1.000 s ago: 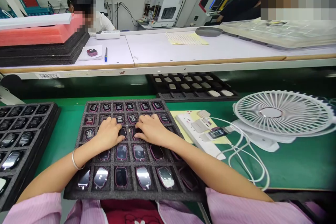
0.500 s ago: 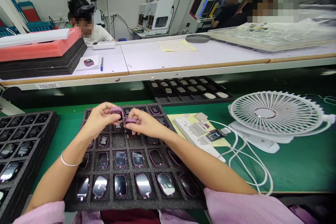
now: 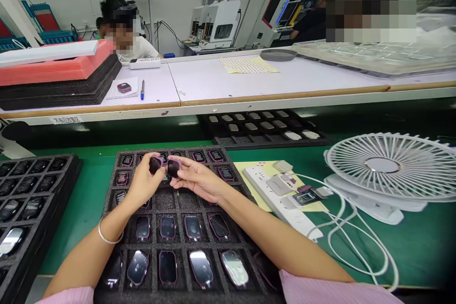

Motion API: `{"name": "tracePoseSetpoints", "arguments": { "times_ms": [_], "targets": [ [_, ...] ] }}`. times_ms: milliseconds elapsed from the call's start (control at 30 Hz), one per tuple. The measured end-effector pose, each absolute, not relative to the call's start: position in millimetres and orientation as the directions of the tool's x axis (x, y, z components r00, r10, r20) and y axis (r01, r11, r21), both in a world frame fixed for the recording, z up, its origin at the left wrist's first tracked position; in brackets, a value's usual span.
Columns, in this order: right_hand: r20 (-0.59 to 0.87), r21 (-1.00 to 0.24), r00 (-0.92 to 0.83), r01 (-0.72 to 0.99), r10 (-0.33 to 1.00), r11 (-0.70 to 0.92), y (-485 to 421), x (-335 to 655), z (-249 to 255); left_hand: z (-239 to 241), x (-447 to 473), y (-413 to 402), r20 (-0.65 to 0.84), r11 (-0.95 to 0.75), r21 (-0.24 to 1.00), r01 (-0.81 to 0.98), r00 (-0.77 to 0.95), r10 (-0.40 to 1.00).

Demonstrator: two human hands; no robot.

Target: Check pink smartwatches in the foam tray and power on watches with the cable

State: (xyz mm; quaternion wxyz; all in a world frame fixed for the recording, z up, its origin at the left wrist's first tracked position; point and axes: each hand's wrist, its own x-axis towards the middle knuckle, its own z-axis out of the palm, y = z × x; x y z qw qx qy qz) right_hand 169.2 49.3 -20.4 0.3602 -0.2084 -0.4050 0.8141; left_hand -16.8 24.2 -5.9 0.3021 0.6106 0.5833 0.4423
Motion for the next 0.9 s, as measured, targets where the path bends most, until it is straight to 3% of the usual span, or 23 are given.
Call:
{"name": "tracePoseSetpoints", "arguments": {
  "times_ms": [200,500,900],
  "targets": [
    [-0.057,-0.833,-0.690,-0.365,0.721,-0.415,50.7,170.6,-26.4,-3.8,-15.9,18.7,0.146,-0.120,0.847,0.518,-0.010,0.989],
    [-0.121,-0.769,-0.694,-0.387,0.710,-0.509,53.1,169.1,-30.2,-7.4,-13.3,18.7,0.087,-0.052,0.904,0.424,-0.064,0.994],
    [0.027,-0.736,-0.708,-0.492,0.705,-0.465,51.2,172.8,-25.1,-1.8,-8.9,12.3,0.151,-0.091,0.903,0.419,-0.113,0.982]
  ]
}}
